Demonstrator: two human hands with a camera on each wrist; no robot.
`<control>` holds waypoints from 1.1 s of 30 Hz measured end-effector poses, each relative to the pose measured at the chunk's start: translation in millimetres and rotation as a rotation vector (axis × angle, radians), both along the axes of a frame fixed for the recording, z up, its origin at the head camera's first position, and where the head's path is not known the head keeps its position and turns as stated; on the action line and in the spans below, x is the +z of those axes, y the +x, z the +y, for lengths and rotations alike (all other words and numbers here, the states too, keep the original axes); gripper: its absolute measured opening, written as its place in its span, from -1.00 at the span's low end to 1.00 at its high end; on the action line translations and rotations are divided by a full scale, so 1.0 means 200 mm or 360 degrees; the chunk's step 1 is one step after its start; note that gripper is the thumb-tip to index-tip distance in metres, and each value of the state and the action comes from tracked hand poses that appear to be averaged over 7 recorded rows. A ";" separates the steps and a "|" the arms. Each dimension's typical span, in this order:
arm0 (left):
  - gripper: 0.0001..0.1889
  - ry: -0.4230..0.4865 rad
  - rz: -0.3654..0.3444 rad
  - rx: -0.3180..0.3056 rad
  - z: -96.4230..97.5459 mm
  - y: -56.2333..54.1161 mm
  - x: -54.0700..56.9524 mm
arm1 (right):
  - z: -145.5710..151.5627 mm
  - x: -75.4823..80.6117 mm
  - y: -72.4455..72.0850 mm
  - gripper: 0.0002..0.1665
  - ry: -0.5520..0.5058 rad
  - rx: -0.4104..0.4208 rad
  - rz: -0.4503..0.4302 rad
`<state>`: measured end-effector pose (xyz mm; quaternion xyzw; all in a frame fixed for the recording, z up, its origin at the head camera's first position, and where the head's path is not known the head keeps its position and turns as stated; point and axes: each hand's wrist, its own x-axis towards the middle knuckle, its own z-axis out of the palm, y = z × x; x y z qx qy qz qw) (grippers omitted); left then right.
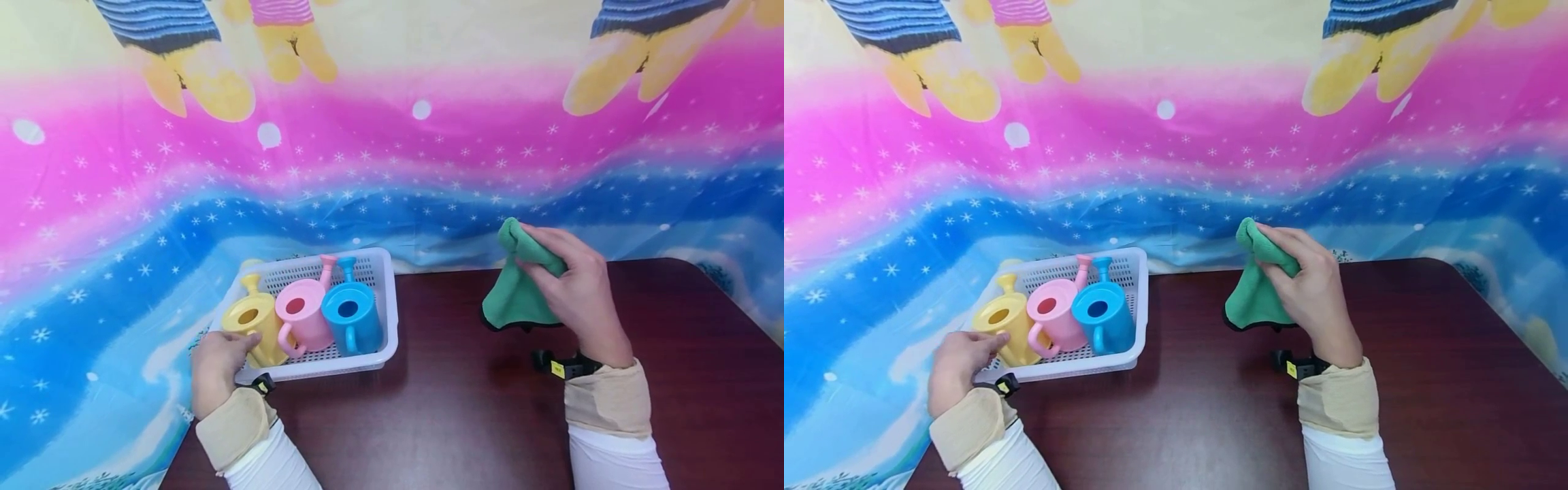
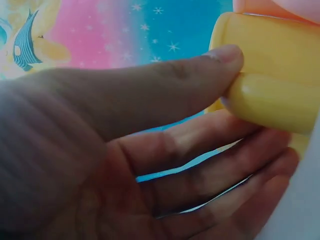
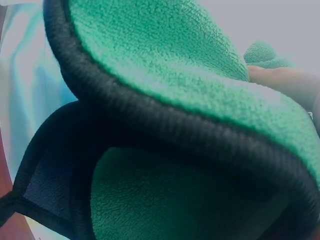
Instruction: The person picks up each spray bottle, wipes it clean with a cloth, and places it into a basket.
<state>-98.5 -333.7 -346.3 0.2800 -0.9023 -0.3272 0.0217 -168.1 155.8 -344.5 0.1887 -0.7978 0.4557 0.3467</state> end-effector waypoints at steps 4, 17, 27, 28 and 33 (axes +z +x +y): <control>-0.49 -0.0007 0.0152 0.0149 0.03 0.01 0.02 | 0.02 -0.01 -0.01 -0.28 -0.0007 -0.0052 -0.0023; -0.54 -0.0106 0.0892 -0.0030 0.38 -0.06 0.12 | 0.26 -0.09 -0.07 -0.29 0.0212 -0.0324 -0.0686; -0.67 -0.0199 0.1316 -0.0405 0.63 -0.17 0.13 | 0.47 -0.22 -0.13 -0.08 0.0428 -0.0262 -0.1414; -0.67 -0.0198 0.1330 -0.0436 0.65 -0.17 0.13 | 0.48 -0.24 -0.14 -0.07 0.0420 -0.0241 -0.1452; -0.68 -0.0193 0.1357 -0.0546 0.72 -0.19 0.12 | 0.48 -0.35 -0.19 -0.06 0.0382 -0.0146 -0.1612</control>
